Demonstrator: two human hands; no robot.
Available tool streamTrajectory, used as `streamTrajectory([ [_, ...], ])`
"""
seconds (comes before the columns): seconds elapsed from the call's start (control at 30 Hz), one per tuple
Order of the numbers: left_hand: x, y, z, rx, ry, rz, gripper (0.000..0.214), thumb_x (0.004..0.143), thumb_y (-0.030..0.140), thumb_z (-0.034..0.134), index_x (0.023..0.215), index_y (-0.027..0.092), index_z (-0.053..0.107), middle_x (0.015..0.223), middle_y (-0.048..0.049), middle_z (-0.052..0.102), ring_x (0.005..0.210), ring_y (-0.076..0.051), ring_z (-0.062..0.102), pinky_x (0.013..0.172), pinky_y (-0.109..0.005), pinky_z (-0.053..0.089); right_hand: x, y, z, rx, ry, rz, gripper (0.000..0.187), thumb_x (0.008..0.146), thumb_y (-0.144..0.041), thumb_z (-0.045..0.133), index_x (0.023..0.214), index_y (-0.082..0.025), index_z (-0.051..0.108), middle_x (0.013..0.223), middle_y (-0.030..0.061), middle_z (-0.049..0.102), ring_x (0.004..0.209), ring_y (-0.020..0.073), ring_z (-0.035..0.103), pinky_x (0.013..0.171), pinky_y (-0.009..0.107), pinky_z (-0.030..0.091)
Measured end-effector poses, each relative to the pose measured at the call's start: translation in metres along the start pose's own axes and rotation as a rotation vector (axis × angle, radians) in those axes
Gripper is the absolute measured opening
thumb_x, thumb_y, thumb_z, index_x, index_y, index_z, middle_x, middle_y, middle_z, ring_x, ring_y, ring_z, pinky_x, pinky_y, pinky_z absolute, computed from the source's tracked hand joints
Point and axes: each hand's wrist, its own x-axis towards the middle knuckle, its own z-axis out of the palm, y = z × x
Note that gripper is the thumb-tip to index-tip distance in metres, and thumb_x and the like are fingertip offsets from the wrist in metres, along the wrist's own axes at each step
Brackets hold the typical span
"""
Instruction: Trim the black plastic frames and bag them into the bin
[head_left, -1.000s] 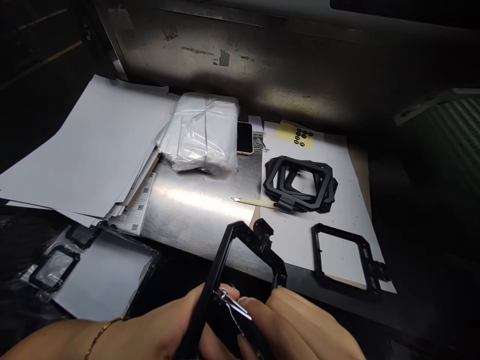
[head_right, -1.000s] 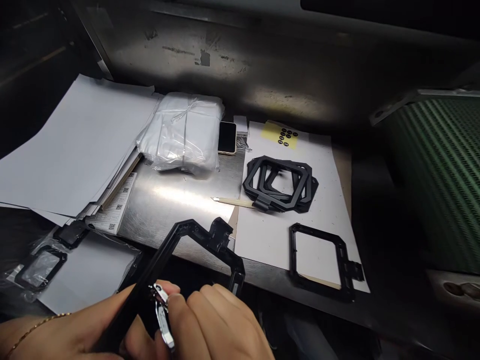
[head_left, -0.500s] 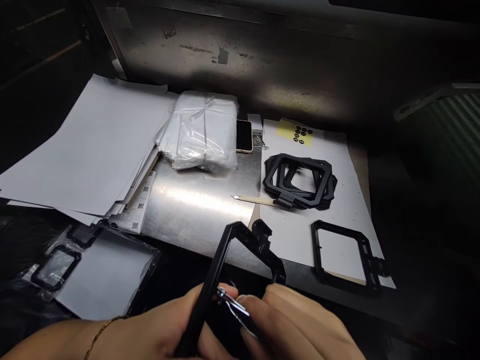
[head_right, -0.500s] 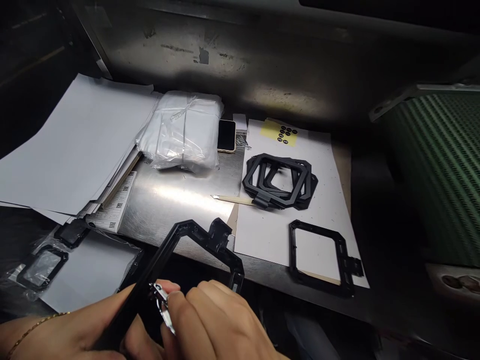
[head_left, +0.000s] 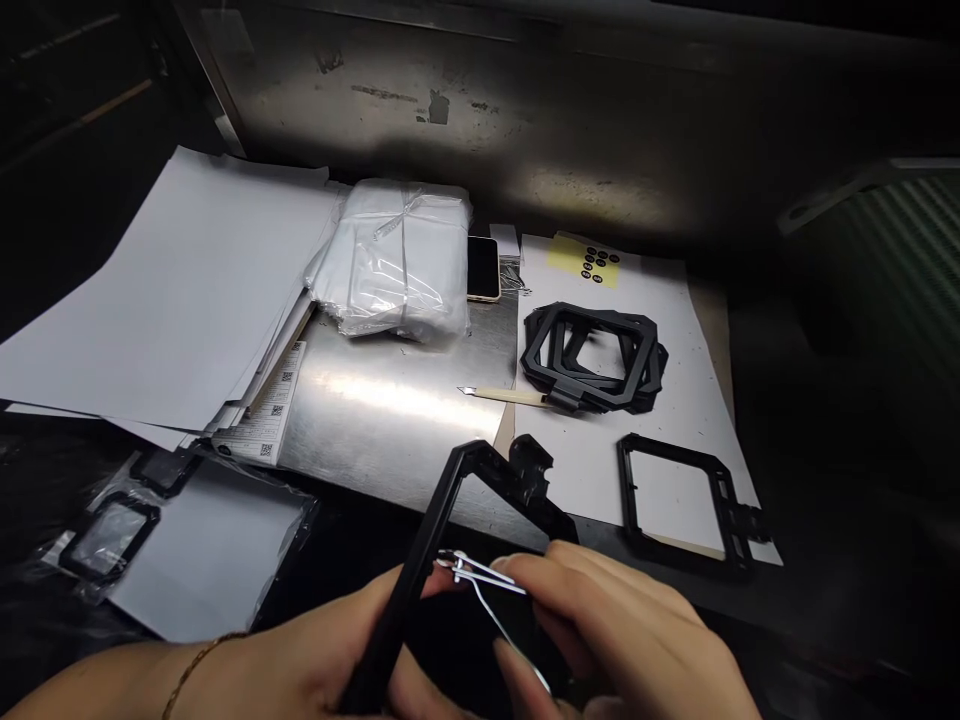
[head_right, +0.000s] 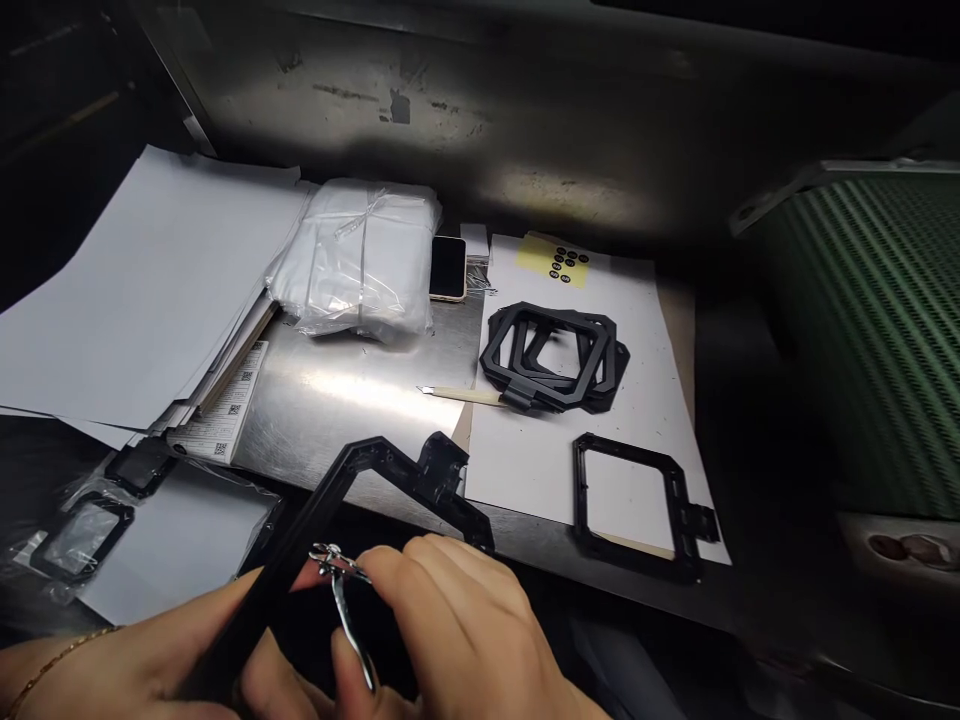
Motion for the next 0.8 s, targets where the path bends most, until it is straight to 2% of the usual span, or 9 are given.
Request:
streamTrajectory([
  [0.07, -0.001, -0.003, 0.000, -0.020, 0.009, -0.011, 0.050, 0.077, 0.019, 0.051, 0.125, 0.025, 0.037, 0.097, -0.0046, 0.063, 0.093, -0.021, 0.057, 0.083, -0.033, 0.043, 0.003, -0.001, 0.002, -0.029, 0.026, -0.011, 0.015, 0.076, -0.025, 0.052, 0.086, -0.013, 0.053, 0.053, -0.0044, 0.042, 0.045, 0.0072, 0.043, 0.051, 0.019, 0.042],
  [0.17, -0.003, -0.006, -0.002, -0.013, 0.017, 0.005, 0.053, 0.076, 0.017, 0.053, 0.125, 0.029, 0.036, 0.093, -0.0029, 0.064, 0.089, -0.020, 0.059, 0.078, -0.031, 0.046, 0.006, -0.002, 0.006, -0.044, 0.071, -0.033, 0.014, 0.079, -0.027, 0.049, 0.079, -0.014, 0.052, 0.051, -0.0039, 0.043, 0.044, 0.0081, 0.041, 0.044, 0.021, 0.037],
  [0.27, -0.002, -0.005, -0.003, 0.018, 0.004, 0.058, 0.049, 0.076, 0.014, 0.052, 0.121, 0.028, 0.040, 0.094, -0.0015, 0.064, 0.089, -0.019, 0.058, 0.081, -0.030, 0.044, 0.010, -0.004, 0.007, -0.062, 0.128, -0.060, 0.015, 0.081, -0.028, 0.046, 0.074, -0.016, 0.051, 0.049, -0.0040, 0.043, 0.042, 0.0082, 0.039, 0.041, 0.022, 0.034],
  [0.37, 0.001, -0.002, -0.003, 0.024, -0.013, 0.088, 0.043, 0.074, 0.008, 0.052, 0.111, 0.029, 0.048, 0.099, 0.0014, 0.063, 0.092, -0.016, 0.057, 0.080, -0.025, 0.043, 0.013, -0.005, 0.006, -0.112, 0.178, -0.083, 0.015, 0.081, -0.025, 0.044, 0.070, -0.017, 0.050, 0.048, -0.0041, 0.042, 0.041, 0.0087, 0.039, 0.041, 0.023, 0.033],
  [0.47, 0.005, 0.001, -0.001, 0.012, 0.028, 0.069, 0.034, 0.071, 0.005, 0.054, 0.099, 0.026, 0.054, 0.093, 0.0026, 0.063, 0.088, -0.015, 0.058, 0.074, -0.021, 0.044, 0.014, -0.005, 0.005, -0.147, 0.140, -0.092, 0.010, 0.077, -0.022, 0.049, 0.069, -0.017, 0.051, 0.048, -0.0040, 0.041, 0.042, 0.0093, 0.039, 0.041, 0.024, 0.032],
  [0.6, 0.008, 0.004, -0.001, 0.013, -0.003, -0.008, 0.021, 0.075, 0.008, 0.049, 0.090, 0.019, 0.058, 0.091, -0.0015, 0.061, 0.085, -0.017, 0.057, 0.073, -0.025, 0.046, 0.012, -0.005, 0.007, -0.150, 0.084, -0.092, 0.011, 0.077, -0.023, 0.048, 0.070, -0.017, 0.054, 0.050, -0.0034, 0.041, 0.043, 0.0098, 0.039, 0.042, 0.024, 0.034],
  [0.73, 0.006, 0.000, -0.005, 0.000, -0.035, 0.046, 0.031, 0.078, 0.020, 0.049, 0.109, 0.021, 0.051, 0.091, -0.0030, 0.064, 0.088, -0.020, 0.059, 0.080, -0.033, 0.045, 0.013, -0.004, 0.002, -0.111, 0.043, -0.022, 0.014, 0.080, -0.018, 0.045, 0.070, -0.018, 0.054, 0.049, -0.0033, 0.043, 0.044, 0.0102, 0.043, 0.046, 0.023, 0.039],
  [0.8, 0.002, -0.005, -0.007, -0.019, -0.048, 0.025, 0.041, 0.079, 0.027, 0.048, 0.120, 0.023, 0.042, 0.092, -0.0038, 0.065, 0.092, -0.022, 0.058, 0.086, -0.037, 0.042, 0.014, -0.002, -0.005, 0.015, -0.067, -0.005, 0.012, 0.082, -0.021, 0.045, 0.077, -0.019, 0.055, 0.054, -0.0030, 0.049, 0.048, 0.0090, 0.047, 0.047, 0.020, 0.041],
])
